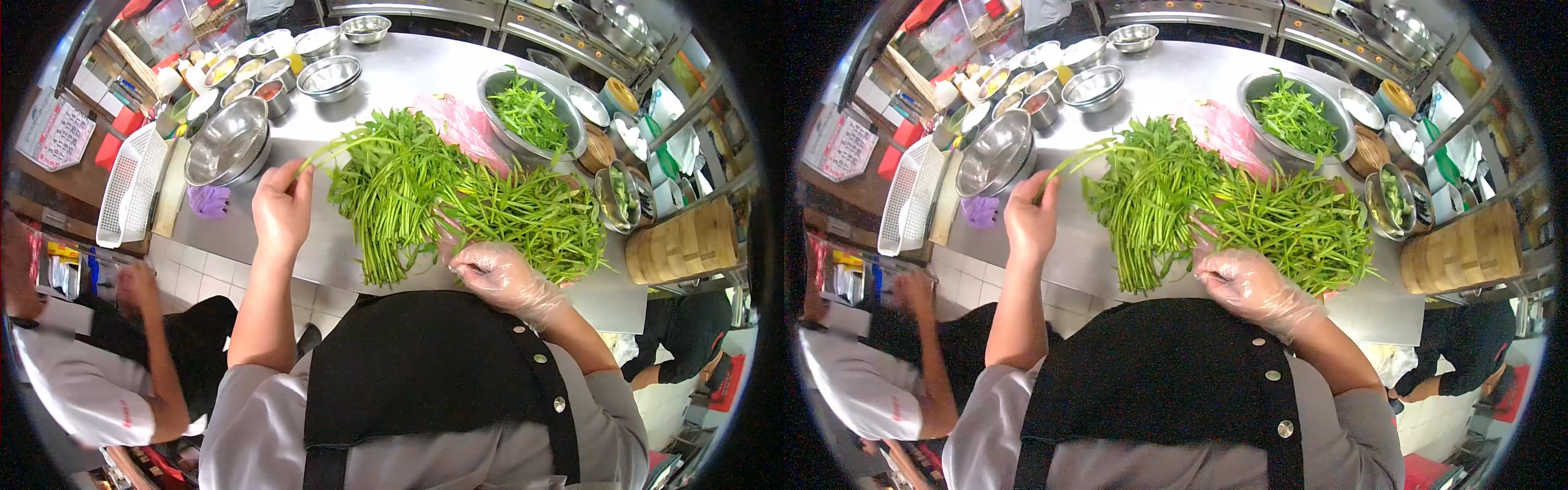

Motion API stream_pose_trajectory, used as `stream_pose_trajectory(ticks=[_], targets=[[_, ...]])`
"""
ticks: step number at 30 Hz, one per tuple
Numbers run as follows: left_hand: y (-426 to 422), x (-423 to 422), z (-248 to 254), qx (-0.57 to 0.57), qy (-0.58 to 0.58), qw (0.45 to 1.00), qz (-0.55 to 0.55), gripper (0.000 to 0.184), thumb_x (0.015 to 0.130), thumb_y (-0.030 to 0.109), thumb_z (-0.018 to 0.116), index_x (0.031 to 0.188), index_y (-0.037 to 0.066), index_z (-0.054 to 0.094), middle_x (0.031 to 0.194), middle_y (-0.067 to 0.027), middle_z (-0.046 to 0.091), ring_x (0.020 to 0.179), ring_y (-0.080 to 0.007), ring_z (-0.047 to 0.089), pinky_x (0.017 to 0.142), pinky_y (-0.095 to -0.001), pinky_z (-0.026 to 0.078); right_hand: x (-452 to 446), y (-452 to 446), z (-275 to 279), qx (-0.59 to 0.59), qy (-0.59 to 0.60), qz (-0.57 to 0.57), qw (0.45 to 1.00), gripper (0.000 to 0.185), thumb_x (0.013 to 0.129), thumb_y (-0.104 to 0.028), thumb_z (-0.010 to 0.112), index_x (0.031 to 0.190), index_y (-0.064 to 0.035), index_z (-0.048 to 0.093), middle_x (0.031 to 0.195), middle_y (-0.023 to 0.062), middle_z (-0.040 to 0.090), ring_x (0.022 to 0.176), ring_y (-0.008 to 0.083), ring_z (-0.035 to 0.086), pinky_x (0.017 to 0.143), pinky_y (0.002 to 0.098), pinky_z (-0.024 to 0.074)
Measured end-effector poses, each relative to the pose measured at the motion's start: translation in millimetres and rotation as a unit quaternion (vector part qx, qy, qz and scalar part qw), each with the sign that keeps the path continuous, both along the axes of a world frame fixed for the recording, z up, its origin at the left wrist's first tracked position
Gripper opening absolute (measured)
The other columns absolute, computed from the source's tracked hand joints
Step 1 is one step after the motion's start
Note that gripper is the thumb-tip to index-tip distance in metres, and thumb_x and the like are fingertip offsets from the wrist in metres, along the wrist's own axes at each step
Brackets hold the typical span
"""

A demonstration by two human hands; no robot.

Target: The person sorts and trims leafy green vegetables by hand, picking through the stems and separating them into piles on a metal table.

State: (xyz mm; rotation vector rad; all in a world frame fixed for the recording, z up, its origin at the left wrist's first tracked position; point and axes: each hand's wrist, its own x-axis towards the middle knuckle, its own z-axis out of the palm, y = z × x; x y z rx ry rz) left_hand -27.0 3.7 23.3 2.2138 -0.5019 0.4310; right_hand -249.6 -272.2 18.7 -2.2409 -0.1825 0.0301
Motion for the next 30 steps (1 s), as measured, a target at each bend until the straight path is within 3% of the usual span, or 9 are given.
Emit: stream_pose_trajectory(ticks=[2,4,6,12,16,22,24,25,30], targets=[[-7.7,-3.0,9.2,-0.014,-0.047,0.998,-0.026,0.022,0.092,0.018,0.073,0.109,0.004,0.075,0.080,-0.0150,0.065,0.070,-0.0290,0.063,0.067,-0.0401,0.052,1.6,0.9,-3.5,-0.005,0.000,0.015,1.000,0.014,0.095,-0.010,0.064,0.104,0.0001,0.070,0.095,0.0150,0.070,0.087,0.0300,0.068,0.080,0.0368,0.0533],[-18.7,-20.8,4.7,0.100,0.045,0.993,-0.046,0.024,0.096,0.019,0.070,0.113,0.003,0.073,0.096,-0.0200,0.070,0.088,-0.0320,0.069,0.079,-0.0392,0.054,0.9,5.2,-9.8,0.021,-0.022,0.001,1.000,0.010,0.093,-0.010,0.064,0.097,-0.0020,0.067,0.087,0.0163,0.067,0.081,0.0341,0.066,0.075,0.0400,0.0515],[-25.0,-17.4,-28.0,0.165,-0.012,0.983,-0.079,0.024,0.093,0.023,0.072,0.110,0.005,0.075,0.089,-0.0173,0.070,0.078,-0.0333,0.066,0.074,-0.0410,0.053,-1.4,6.6,-8.1,0.019,-0.013,-0.003,1.000,0.009,0.093,-0.010,0.065,0.097,-0.0021,0.067,0.085,0.0161,0.067,0.079,0.0339,0.066,0.074,0.0401,0.0517],[-28.3,-23.9,1.5,-0.012,0.013,0.990,-0.140,0.022,0.096,0.015,0.068,0.115,0.004,0.073,0.091,-0.0188,0.070,0.079,-0.0318,0.066,0.075,-0.0387,0.053,-15.0,-0.1,-10.3,0.007,0.008,-0.049,0.999,0.013,0.095,-0.010,0.066,0.102,-0.0006,0.072,0.088,0.0146,0.071,0.080,0.0292,0.069,0.075,0.0372,0.0545],[-37.3,-21.3,-4.3,-0.180,0.148,0.955,-0.182,0.023,0.101,0.017,0.066,0.116,0.002,0.073,0.076,-0.0001,0.064,0.068,-0.0100,0.056,0.064,-0.0266,0.047,-14.0,-0.7,-8.7,0.009,0.006,-0.052,0.999,0.012,0.094,-0.009,0.066,0.102,-0.0004,0.072,0.090,0.0147,0.072,0.081,0.0278,0.070,0.076,0.0363,0.0545],[-38.9,-34.9,-8.2,-0.238,0.327,0.892,-0.200,0.024,0.104,0.020,0.062,0.114,0.001,0.073,0.070,0.0072,0.052,0.061,-0.0020,0.041,0.056,-0.0200,0.032,-8.3,-1.3,8.1,0.054,-0.021,-0.077,0.995,0.010,0.094,-0.005,0.065,0.101,0.0006,0.071,0.089,0.0112,0.071,0.081,0.0203,0.068,0.076,0.0333,0.0532],[-36.0,-34.9,-12.4,-0.220,0.353,0.883,-0.216,0.024,0.103,0.020,0.064,0.114,0.000,0.073,0.072,0.0077,0.055,0.063,-0.0014,0.044,0.056,-0.0202,0.035,-3.6,-4.4,24.2,0.074,0.000,-0.106,0.992,0.010,0.095,-0.003,0.064,0.101,0.0006,0.071,0.090,0.0098,0.072,0.082,0.0196,0.067,0.078,0.0334,0.0533],[-35.2,-34.8,-14.9,-0.210,0.366,0.878,-0.225,0.024,0.102,0.020,0.065,0.114,0.000,0.074,0.072,0.0080,0.057,0.064,-0.0011,0.045,0.057,-0.0203,0.037,-0.1,-2.4,29.5,0.091,-0.061,-0.122,0.986,0.010,0.095,-0.003,0.062,0.099,0.0015,0.069,0.087,0.0152,0.070,0.078,0.0229,0.068,0.075,0.0352,0.0540],[-38.3,-37.2,-23.4,-0.183,0.332,0.898,-0.225,0.023,0.103,0.022,0.062,0.107,0.003,0.075,0.063,0.0132,0.045,0.053,0.0006,0.034,0.049,-0.0199,0.025,22.8,-17.6,30.8,-0.012,-0.206,-0.136,0.969,0.010,0.092,-0.002,0.064,0.099,0.0009,0.071,0.091,0.0165,0.072,0.084,0.0288,0.070,0.076,0.0366,0.0551]])
